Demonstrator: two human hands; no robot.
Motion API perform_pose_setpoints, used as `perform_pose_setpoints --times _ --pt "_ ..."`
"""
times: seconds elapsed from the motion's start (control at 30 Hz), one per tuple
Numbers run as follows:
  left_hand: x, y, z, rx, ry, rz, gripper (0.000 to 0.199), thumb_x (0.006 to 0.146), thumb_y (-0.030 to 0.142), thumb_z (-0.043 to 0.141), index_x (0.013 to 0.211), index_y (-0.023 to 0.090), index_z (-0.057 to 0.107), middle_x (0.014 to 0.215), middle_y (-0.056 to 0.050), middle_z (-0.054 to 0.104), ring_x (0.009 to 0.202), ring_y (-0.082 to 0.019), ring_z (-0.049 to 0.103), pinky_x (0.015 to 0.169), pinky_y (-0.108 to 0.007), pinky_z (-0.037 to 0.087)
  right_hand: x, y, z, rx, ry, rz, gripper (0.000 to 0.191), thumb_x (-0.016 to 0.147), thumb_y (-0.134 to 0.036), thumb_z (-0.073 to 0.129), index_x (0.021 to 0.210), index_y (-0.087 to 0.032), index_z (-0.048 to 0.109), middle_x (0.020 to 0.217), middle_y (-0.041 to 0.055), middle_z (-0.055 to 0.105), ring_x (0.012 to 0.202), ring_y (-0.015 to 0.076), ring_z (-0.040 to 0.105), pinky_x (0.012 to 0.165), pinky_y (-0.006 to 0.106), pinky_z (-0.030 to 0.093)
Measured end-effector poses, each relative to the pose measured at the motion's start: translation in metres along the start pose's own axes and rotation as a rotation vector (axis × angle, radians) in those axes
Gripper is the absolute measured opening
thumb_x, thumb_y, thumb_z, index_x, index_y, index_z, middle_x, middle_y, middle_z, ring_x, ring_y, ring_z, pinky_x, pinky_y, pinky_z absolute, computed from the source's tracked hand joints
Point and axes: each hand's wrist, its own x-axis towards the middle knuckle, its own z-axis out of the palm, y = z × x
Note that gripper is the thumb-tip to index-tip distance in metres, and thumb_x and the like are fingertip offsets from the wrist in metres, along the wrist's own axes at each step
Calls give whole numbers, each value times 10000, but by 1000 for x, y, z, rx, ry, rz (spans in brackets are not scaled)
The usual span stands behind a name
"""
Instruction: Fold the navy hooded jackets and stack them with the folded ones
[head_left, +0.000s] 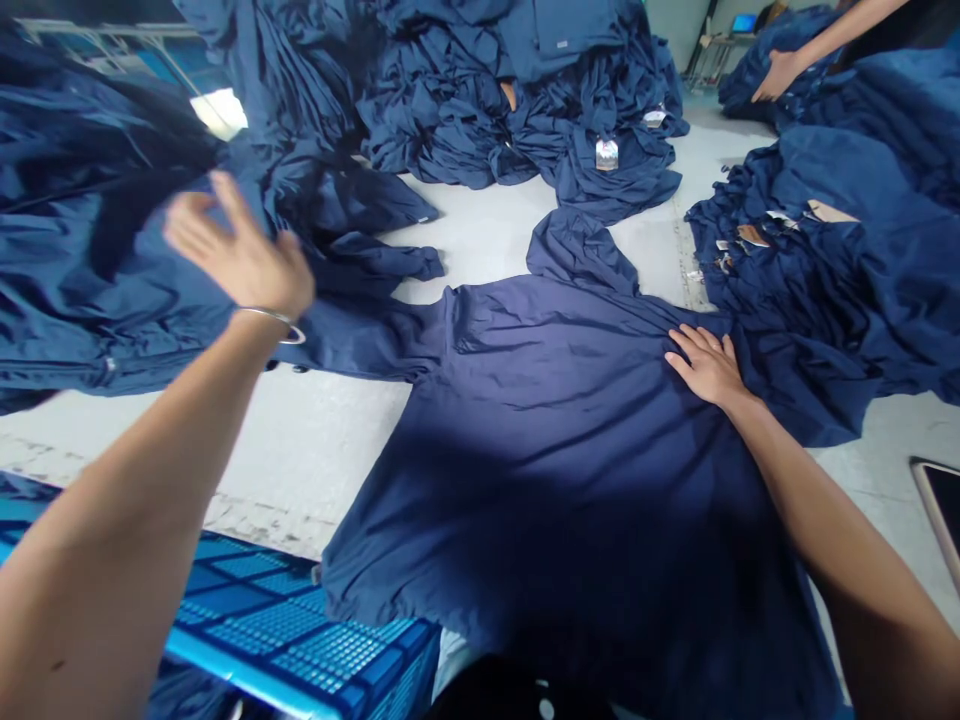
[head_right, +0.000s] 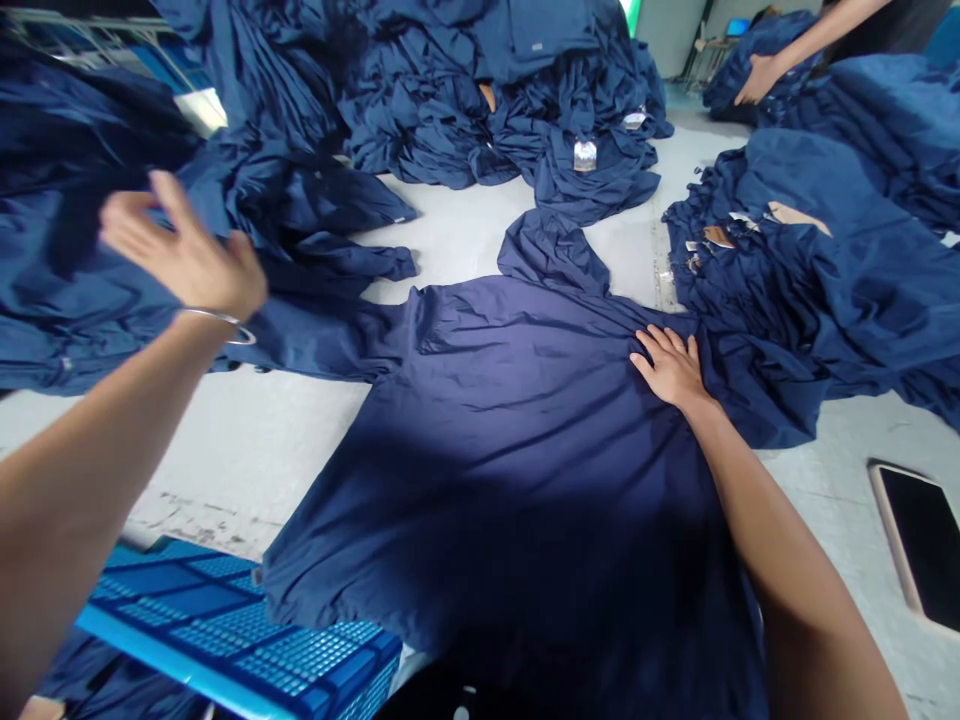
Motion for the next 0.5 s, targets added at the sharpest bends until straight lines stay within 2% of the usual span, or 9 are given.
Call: perform_pose_setpoints --times 0.07,0.13,0.2,0.3,0.4,0.5 --pt "9 12 15 -9 -1 82 920 864 851 168 1286 165 612 1213 -245 623 1369 -545 450 886 -907 -92 3 -5 -4 -10 6 5 575 1024 -494 359 1514 -261 549 1614 85 484 1498 344 402 1229 680 253" --pt "19 12 26 -28 -1 155 858 908 808 274 1388 172 591 1373 -257 572 1454 -518 367 1013 -877 -59 8 -16 -10 -16 42 -3 578 1011 -488 387 1494 -226 569 1583 126 514 1480 365 419 1224 700 237" --pt "29 7 35 -50 -10 235 783 953 738 349 1487 198 542 1526 -231 483 1524 -472 281 1137 -807 0 17 -31 -16 -11 87 -38 607 1019 -490 371 1524 -196 535 1597 149 490 1489 373 402 1231 701 217" --pt "51 2 53 -67 -110 322 670 1029 584 348 1593 234 438 1677 -140 333 1591 -371 187 1258 -654 94 36 -51 -17 4 58 -91 646 1041 -511 300 1612 -233 415 1680 100 373 1538 371 327 1240 702 193" --pt "75 -5 70 -59 -266 212 665 1069 486 267 1649 167 329 1712 -115 271 1599 -318 200 1293 -544 167 57 -57 -11 29 -95 -20 670 1037 -575 275 1643 -301 354 1721 41 288 1576 366 256 1249 698 179" --pt "94 -16 81 -39 -275 72 686 1080 457 206 1659 96 272 1712 -123 261 1600 -296 210 1304 -467 191 73 -49 -6 56 -184 58 685 1031 -615 275 1651 -330 328 1740 6 228 1602 338 193 1275 660 146"
